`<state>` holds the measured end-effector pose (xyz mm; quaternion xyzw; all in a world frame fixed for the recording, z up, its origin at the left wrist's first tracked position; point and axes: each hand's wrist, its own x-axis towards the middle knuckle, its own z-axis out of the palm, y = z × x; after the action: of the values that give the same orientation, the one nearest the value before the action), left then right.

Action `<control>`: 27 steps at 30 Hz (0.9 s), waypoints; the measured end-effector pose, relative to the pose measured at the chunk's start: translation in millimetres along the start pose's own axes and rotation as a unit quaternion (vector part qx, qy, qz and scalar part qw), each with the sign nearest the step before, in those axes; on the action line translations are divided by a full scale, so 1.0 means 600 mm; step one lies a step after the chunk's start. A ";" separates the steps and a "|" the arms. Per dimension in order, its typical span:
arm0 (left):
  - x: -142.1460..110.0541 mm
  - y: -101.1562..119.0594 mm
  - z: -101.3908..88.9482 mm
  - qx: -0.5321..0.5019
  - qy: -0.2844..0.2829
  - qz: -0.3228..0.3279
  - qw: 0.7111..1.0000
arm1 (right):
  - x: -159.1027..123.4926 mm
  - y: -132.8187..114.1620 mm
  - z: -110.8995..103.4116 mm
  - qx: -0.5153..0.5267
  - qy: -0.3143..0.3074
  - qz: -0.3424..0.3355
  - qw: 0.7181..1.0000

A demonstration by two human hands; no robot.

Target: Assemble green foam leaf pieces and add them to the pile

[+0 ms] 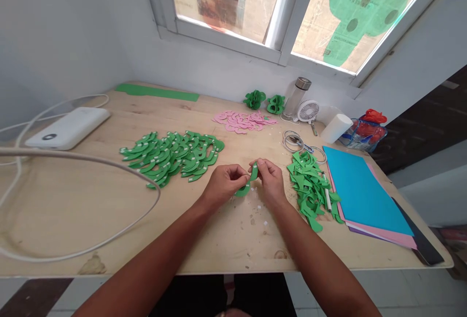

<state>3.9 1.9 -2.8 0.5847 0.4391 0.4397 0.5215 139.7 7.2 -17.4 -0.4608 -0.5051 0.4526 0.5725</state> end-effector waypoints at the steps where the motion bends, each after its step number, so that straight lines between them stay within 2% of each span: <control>1: -0.001 -0.001 0.000 0.020 0.011 0.014 1.000 | -0.001 -0.002 0.000 -0.013 0.000 -0.007 1.000; 4: -0.004 0.001 0.001 0.106 0.052 0.061 0.991 | -0.008 -0.012 0.003 -0.085 0.015 -0.049 0.995; 7: -0.009 0.005 0.004 0.199 0.090 0.116 0.969 | -0.014 -0.019 0.006 -0.188 0.037 -0.094 0.977; 12: -0.013 0.008 0.010 0.284 0.111 0.178 0.936 | -0.017 -0.017 0.006 -0.287 0.045 -0.132 0.948; 16: -0.013 0.005 0.011 0.296 0.105 0.181 0.932 | -0.017 -0.013 0.005 -0.290 0.048 -0.134 0.946; 27: -0.013 0.007 0.009 0.278 0.097 0.137 0.946 | -0.014 -0.009 0.004 -0.225 0.020 -0.120 0.967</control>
<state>7.8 -7.4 0.6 0.7158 0.5077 0.4220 0.2277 137.0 -2.1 -13.1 -0.5229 -0.6337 0.2460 0.5144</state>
